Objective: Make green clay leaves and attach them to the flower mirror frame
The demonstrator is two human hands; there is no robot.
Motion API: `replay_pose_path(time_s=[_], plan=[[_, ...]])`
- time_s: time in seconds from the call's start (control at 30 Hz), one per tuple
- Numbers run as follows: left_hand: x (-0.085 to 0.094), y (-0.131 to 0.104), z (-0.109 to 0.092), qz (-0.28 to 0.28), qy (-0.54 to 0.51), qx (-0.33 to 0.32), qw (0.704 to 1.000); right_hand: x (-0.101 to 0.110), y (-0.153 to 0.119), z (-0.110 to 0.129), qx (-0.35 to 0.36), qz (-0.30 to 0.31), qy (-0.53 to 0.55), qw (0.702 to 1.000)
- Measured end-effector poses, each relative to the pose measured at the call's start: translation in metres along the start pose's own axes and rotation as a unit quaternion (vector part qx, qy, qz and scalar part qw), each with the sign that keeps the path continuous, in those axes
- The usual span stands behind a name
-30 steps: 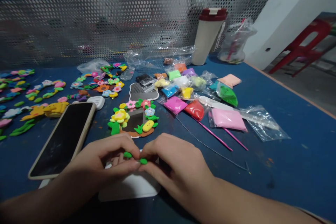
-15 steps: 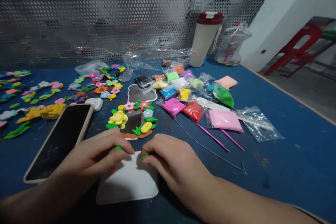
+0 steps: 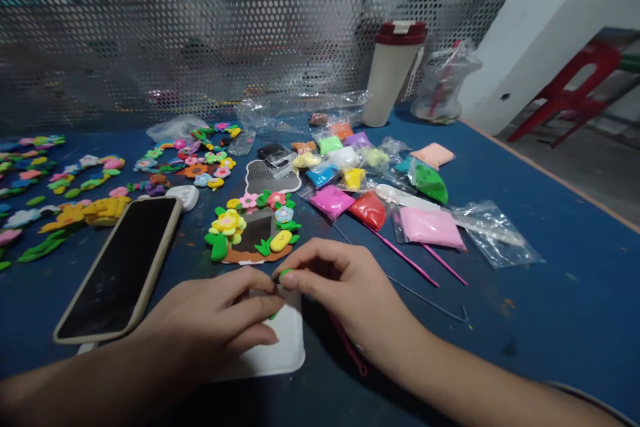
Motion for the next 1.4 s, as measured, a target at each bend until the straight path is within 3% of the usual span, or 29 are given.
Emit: replay_pose_path(time_s=[0.23,0.53,0.8,0.93,1.03,1.17,1.27,1.4], plan=[[0.003,0.001,0.007,-0.038,-0.075,0.032,0.996,-0.007,-0.003,-0.007,-0.04,0.039,0.122,0.991],[0.007,0.002,0.008,-0.033,-0.082,0.051,0.995,-0.003,-0.002,0.0,0.012,0.024,0.032,0.999],[0.015,-0.005,0.017,-0.102,-0.151,0.05,0.982,-0.001,-0.002,-0.005,-0.026,0.022,0.061,0.998],[0.019,-0.004,0.018,-0.102,-0.251,0.101,0.957,-0.002,-0.001,-0.005,-0.058,0.034,0.113,0.991],[0.017,-0.004,0.021,-0.089,-0.369,0.155,0.912,-0.001,0.0,-0.004,-0.058,0.036,0.14,0.988],[0.014,-0.005,0.026,-0.096,-0.466,0.205,0.855,0.005,0.0,-0.003,-0.041,-0.006,0.084,0.996],[0.013,-0.006,0.026,-0.091,-0.48,0.208,0.848,0.003,0.001,-0.003,-0.04,0.004,0.075,0.996],[0.013,-0.007,0.023,-0.082,-0.452,0.192,0.867,-0.001,0.002,-0.005,-0.042,0.026,0.108,0.993]])
Point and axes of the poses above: each hand's wrist, its own y-axis towards the middle knuckle, its own x-axis out of the back of the hand, z = x × y, the point moved 3 cm from there along y, towards the middle knuckle, and after that the axes turned 8 degrees about z, right-handed, at the moved point
